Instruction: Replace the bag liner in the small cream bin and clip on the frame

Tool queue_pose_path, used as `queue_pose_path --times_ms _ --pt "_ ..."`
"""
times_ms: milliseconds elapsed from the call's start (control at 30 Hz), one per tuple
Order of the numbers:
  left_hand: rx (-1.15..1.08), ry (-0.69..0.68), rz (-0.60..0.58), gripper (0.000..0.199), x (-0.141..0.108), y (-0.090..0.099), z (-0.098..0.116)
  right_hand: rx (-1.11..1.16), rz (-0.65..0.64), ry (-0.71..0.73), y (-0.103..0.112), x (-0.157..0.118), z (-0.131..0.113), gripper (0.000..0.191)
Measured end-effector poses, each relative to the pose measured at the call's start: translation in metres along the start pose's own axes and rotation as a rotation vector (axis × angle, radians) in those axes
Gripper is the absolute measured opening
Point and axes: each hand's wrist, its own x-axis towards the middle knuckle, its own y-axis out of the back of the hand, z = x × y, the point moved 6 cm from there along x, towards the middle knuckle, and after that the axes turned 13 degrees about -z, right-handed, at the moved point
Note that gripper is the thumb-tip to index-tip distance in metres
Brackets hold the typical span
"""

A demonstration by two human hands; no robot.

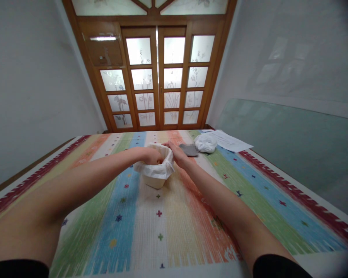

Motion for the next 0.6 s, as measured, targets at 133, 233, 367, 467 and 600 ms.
queue_pose_path --times_ms 133,233,367,467,600 --pt "0.024 0.032 -0.029 0.024 -0.015 0.008 -0.004 -0.032 -0.141 0.079 -0.016 -0.005 -0.022 0.053" --pt "0.036 0.084 0.000 0.026 -0.019 0.011 -0.006 -0.068 -0.242 0.077 -0.029 -0.011 -0.030 0.052" --pt "0.110 0.121 0.010 0.031 -0.019 0.011 -0.004 -0.030 -0.283 0.056 -0.033 -0.014 -0.028 0.052" --pt "0.145 0.108 0.030 0.031 -0.019 0.010 0.001 0.017 -0.257 0.020 -0.025 -0.010 -0.021 0.054" --pt "0.150 -0.039 0.073 0.026 -0.022 0.006 0.016 0.003 -0.163 -0.074 -0.006 -0.003 -0.009 0.051"
